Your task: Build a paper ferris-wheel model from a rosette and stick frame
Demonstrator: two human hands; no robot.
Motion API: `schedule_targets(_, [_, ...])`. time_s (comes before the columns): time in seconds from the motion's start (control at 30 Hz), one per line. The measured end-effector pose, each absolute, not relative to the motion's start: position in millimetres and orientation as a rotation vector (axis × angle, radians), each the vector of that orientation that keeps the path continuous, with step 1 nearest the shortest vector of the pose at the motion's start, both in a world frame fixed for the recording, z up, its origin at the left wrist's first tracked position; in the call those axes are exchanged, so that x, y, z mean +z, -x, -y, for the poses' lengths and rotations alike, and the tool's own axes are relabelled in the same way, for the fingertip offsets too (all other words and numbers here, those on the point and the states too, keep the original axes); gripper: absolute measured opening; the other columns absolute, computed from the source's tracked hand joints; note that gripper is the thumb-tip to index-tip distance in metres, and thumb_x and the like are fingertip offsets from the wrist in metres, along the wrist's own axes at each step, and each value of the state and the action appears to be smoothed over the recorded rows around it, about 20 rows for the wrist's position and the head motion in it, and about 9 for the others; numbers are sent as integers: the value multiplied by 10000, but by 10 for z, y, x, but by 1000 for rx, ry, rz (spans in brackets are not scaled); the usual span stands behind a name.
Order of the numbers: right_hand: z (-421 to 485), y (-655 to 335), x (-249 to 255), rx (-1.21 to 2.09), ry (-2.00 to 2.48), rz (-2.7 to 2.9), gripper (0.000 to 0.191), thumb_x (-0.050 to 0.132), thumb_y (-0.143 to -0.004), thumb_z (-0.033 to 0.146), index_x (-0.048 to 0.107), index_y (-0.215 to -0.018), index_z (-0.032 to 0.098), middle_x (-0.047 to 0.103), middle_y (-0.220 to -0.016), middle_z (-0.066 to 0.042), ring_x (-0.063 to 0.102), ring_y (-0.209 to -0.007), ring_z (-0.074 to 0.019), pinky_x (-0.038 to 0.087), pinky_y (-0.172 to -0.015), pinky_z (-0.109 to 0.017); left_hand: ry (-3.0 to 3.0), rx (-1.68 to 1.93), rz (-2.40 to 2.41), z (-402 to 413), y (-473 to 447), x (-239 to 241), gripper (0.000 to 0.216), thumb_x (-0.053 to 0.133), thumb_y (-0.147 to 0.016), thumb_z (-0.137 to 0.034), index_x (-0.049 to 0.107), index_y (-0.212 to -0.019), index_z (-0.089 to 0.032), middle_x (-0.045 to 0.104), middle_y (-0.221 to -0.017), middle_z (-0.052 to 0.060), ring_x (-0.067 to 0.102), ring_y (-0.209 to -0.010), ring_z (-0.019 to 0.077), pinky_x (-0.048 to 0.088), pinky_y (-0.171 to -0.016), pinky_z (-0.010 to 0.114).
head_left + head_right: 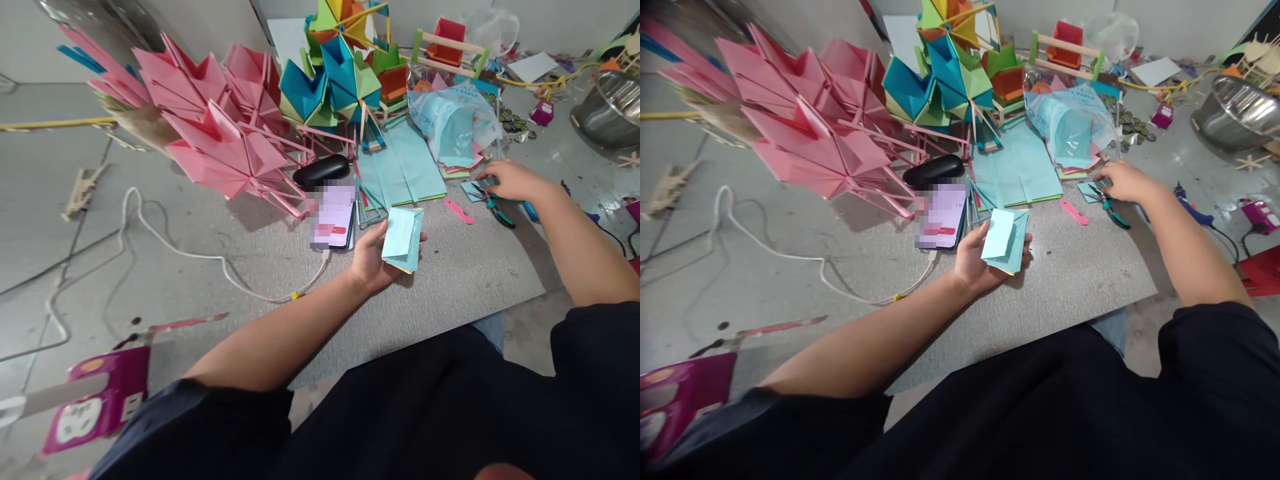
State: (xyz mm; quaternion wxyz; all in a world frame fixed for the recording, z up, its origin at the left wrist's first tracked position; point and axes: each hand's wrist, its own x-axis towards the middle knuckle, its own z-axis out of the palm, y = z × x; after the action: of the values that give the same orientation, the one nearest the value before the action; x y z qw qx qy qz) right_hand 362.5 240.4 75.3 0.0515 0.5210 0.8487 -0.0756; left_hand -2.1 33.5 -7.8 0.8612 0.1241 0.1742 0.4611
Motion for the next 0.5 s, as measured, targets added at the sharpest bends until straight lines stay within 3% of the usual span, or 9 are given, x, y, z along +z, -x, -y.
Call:
schedule_targets(0.1, [-2413,-3556,777,-191,-1631,-2483,284,789,-936,179,856,-1209,217,827,-1374,-175,708,-1311,-385,538,-1143,-511,-280,976,-375,-337,24,-78,579,899,-882,-592,806,-1227,-136,902,-1092,177,859,-872,268,708,-825,381])
schedule_targets(0.2, [-2329,-3467,885,-165,-1742,-2379,175,805,-967,177,834,-1139,193,826,-1335,-200,704,-1259,-367,522,-1032,-449,-299,989,-393,-345,30,-73,593,900,-875,-611,805,-1234,-149,901,-1092,165,856,-869,267,712,-834,395])
schedule_targets(0.37, [-1929,-3279,1187,-12,-1991,-2286,347,649,-1135,224,764,-1443,112,793,-1453,-298,713,-1195,-325,425,-901,-441,-316,1028,-425,-380,48,-63,622,938,-838,-634,815,-1216,-156,898,-1110,150,853,-882,259,711,-844,394])
schedule_targets(0.5, [-1551,-3114,1486,282,-2178,-2292,321,578,-1186,254,773,-1381,89,793,-1431,-303,742,-1319,-369,454,-997,-490,-337,1065,-455,-396,64,-52,631,922,-859,-661,822,-1228,-159,892,-1150,157,863,-960,289,717,-874,422])
